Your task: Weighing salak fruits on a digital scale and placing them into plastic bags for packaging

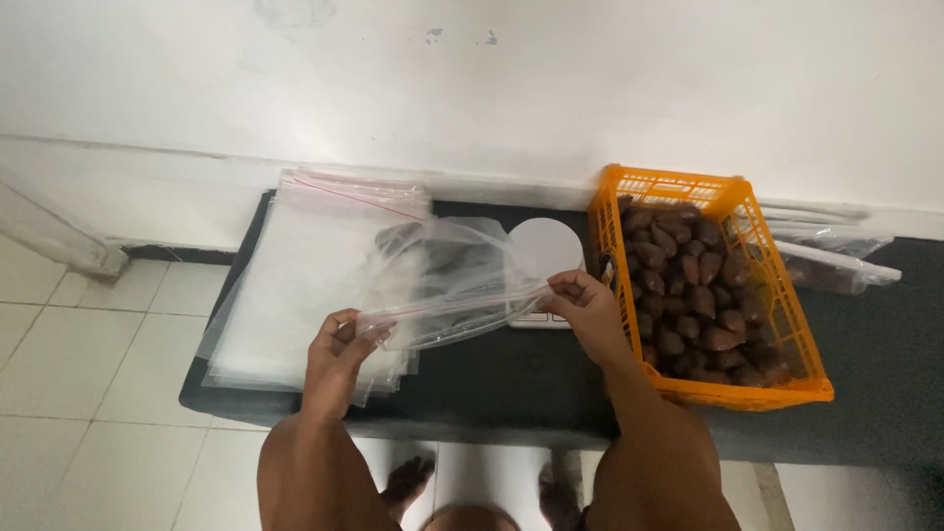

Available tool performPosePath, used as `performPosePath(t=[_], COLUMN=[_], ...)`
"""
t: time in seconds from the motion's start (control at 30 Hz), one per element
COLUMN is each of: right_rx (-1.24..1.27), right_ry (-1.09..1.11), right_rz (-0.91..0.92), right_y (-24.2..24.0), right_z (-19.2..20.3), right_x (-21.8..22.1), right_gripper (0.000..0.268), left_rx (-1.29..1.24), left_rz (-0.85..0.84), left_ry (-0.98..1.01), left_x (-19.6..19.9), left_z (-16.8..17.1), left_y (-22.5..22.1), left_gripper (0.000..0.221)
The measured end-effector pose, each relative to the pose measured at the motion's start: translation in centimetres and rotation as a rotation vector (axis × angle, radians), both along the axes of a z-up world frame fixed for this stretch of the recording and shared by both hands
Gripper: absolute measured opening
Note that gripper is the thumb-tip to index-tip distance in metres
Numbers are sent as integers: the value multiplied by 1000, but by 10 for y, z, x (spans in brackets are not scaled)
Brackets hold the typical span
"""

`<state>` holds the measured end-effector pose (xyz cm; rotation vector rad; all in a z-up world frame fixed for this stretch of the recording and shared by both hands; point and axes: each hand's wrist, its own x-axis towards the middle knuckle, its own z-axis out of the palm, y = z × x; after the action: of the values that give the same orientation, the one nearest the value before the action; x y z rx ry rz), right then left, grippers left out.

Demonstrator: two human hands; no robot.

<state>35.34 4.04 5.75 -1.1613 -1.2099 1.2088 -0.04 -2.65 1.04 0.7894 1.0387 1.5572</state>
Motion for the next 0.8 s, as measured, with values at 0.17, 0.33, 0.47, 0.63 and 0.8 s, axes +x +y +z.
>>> performPosePath(t=[0.17, 0.33, 0.47, 0.63, 0.8], right_rx=[-107, -178, -141, -61, 81], right_ry=[391, 501, 427, 166, -234], right_rz=[136, 247, 248, 85, -186], right_y=[12, 19, 15, 16, 7], right_z=[-17, -33, -27, -30, -12], right_x=[14, 26, 21, 9, -3], right_gripper=[20, 23, 28, 27, 27], left_rx=[36, 40, 23, -21, -60], left_rz=[-183, -239, -245, -177, -53], left_ry=[-312, -407, -338, -221, 47], left_x=[-2, -1, -4, -9, 4], left_z=[13, 27, 15, -12, 8], left_y=[1, -3, -2, 5, 4], left_gripper=[39, 41, 22, 10, 10])
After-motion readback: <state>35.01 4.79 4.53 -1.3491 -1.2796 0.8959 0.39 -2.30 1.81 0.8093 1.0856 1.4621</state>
